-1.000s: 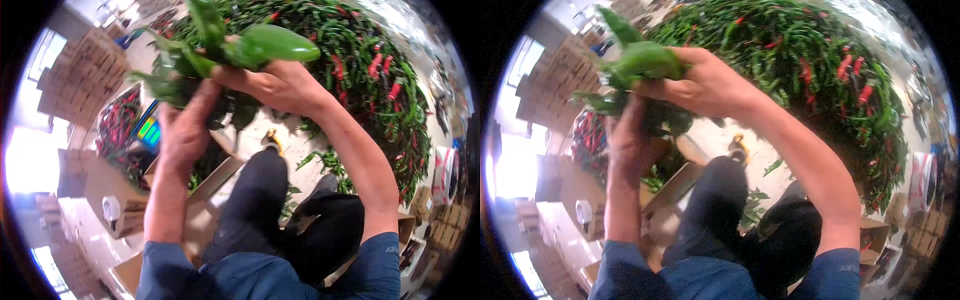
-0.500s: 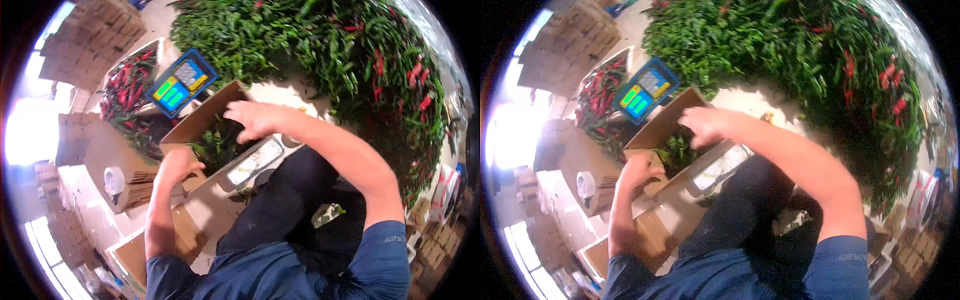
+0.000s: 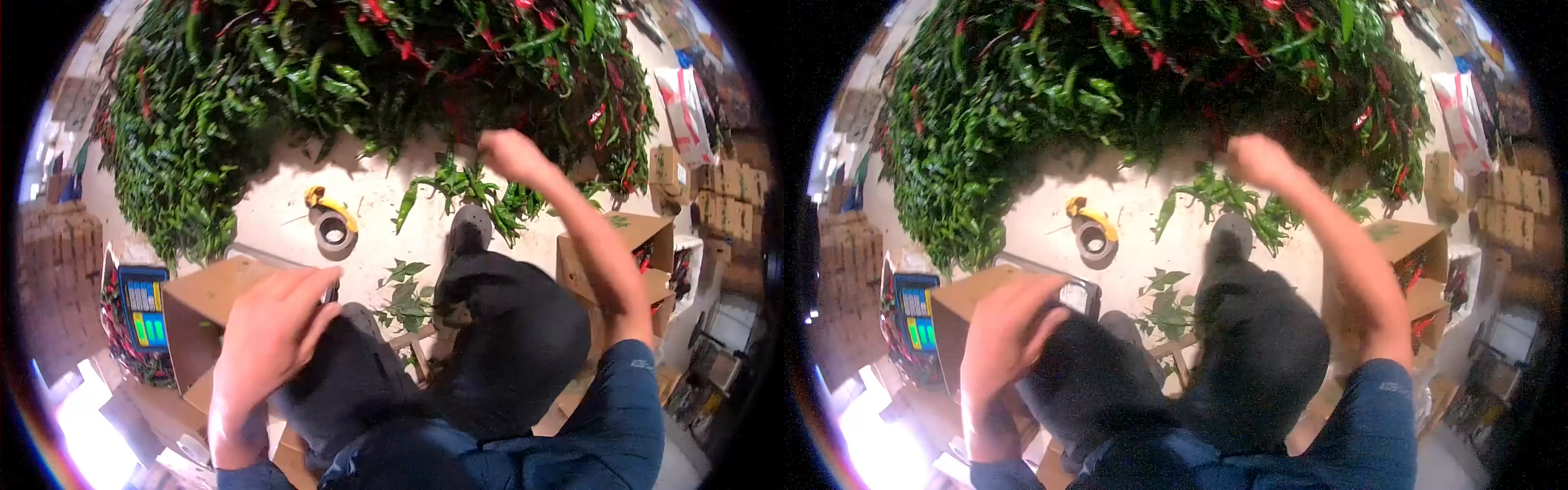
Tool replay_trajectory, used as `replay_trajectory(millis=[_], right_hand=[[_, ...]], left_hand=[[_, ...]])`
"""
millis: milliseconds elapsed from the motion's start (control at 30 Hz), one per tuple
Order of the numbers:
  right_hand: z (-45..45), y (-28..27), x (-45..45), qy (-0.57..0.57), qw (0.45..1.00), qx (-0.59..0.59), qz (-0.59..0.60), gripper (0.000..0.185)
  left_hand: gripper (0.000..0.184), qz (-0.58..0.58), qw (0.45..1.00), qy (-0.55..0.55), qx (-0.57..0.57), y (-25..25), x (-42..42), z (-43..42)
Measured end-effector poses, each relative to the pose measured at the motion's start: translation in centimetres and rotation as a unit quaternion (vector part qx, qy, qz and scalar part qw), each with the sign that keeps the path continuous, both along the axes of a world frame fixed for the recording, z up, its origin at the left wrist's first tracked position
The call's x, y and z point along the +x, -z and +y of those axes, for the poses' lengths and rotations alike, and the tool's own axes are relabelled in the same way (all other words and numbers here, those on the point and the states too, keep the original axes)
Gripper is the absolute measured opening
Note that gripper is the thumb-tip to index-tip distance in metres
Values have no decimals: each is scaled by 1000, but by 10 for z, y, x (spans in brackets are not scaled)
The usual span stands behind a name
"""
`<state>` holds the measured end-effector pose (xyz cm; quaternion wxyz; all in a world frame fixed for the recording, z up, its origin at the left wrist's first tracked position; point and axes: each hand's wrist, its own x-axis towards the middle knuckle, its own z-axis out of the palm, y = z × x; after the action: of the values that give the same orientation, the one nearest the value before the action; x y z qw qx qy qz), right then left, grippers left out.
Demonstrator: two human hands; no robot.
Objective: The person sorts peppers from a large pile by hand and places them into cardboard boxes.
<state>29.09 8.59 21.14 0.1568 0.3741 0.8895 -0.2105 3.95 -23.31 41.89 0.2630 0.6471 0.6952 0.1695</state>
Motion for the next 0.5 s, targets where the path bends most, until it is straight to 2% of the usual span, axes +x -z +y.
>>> replay_trajectory(millis=[33,67,167,233,267,300,367,400,467,500], right_hand=[[-13,12,12,8,998,-36,-57,20],[-17,43,27,37,997,-49,-52,22],[-31,129,51,106,990,7,90,34],[-31,134,24,170,984,-33,35,46],[-31,143,12,148,988,-45,4,52],[-34,143,0,124,990,-65,-24,44],[-46,178,-9,114,992,-49,-12,31],[-54,196,-12,150,988,-40,-6,23],[-56,199,-7,159,986,-36,28,21],[-58,200,-5,169,984,-37,41,21]], left_hand=[[29,9,999,47,-21,11,9,30],[27,-6,994,90,-69,29,14,59],[29,4,960,184,-210,118,29,129],[32,81,915,214,-333,190,44,166],[33,84,919,206,-327,228,47,176],[34,88,923,197,-318,264,49,186],[36,78,944,108,-303,317,57,215],[38,30,964,40,-261,345,59,225],[42,-60,973,-80,-210,363,69,241],[43,-51,975,-76,-203,370,75,244]])
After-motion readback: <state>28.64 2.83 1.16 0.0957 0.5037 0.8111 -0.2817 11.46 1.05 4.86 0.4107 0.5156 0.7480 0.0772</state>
